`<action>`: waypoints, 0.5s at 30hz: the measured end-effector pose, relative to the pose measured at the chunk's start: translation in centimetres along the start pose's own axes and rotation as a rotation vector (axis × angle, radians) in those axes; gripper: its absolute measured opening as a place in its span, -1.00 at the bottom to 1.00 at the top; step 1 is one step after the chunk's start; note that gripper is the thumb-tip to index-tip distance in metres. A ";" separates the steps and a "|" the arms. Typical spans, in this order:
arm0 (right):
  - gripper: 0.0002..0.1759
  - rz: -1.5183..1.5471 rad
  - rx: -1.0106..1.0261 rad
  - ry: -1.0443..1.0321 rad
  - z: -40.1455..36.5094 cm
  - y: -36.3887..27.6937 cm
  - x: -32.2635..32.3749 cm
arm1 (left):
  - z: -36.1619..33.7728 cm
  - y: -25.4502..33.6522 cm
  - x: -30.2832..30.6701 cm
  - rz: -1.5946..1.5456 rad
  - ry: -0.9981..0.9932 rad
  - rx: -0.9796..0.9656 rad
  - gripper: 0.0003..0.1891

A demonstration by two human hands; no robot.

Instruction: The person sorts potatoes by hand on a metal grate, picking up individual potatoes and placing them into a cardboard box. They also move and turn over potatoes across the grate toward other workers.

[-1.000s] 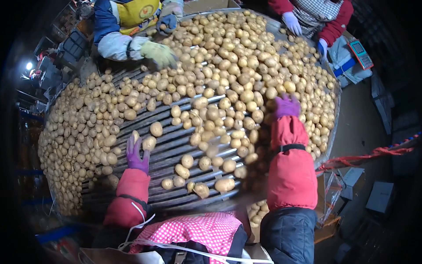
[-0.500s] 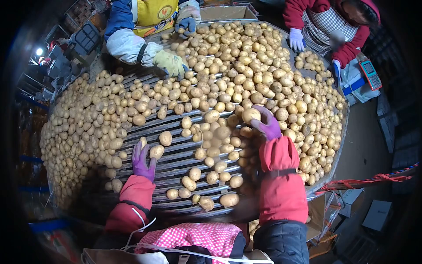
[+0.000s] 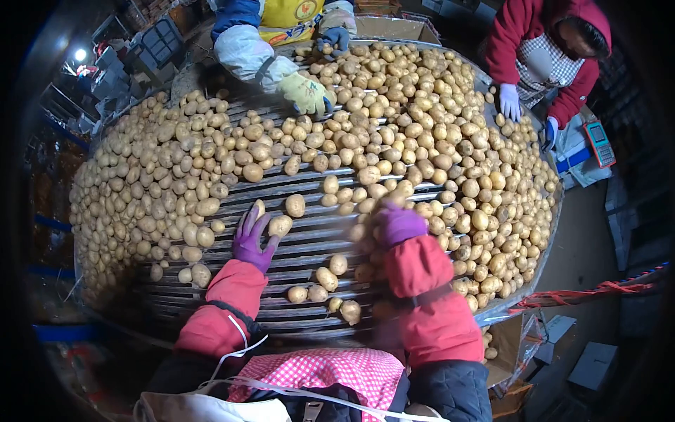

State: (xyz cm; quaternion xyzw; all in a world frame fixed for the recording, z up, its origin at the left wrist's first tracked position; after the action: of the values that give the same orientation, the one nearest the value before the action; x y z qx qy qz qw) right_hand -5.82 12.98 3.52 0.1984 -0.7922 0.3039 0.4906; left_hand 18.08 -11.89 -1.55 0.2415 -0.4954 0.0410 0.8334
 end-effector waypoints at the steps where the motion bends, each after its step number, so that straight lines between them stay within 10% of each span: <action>1: -0.48 -0.125 -0.120 -0.043 0.4 0.8 1.6 | 0.0 -0.2 0.0 0.013 0.004 -0.041 -0.43; 10: -0.35 -0.420 -0.183 0.053 8.2 2.6 -1.6 | -0.8 -1.1 0.4 -0.041 0.141 -0.112 -0.44; 15: -0.28 -0.012 -0.115 0.136 11.3 3.2 -3.4 | -0.5 -1.3 0.9 -0.154 0.171 -0.075 -0.42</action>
State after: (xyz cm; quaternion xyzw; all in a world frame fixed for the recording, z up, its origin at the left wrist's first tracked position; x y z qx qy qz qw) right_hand -13.73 7.70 -4.20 0.1535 -0.7720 0.2679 0.5555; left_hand 19.34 -12.94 -1.51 0.2433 -0.4034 -0.0212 0.8818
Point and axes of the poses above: each hand's wrist, its own z-axis towards the middle knuckle, its own x-axis out of the back of the hand, y = z × x, the point moved 1 cm from there along z, towards the middle knuckle, and after that the axes turned 5 degrees about y, right-handed, at the moved point
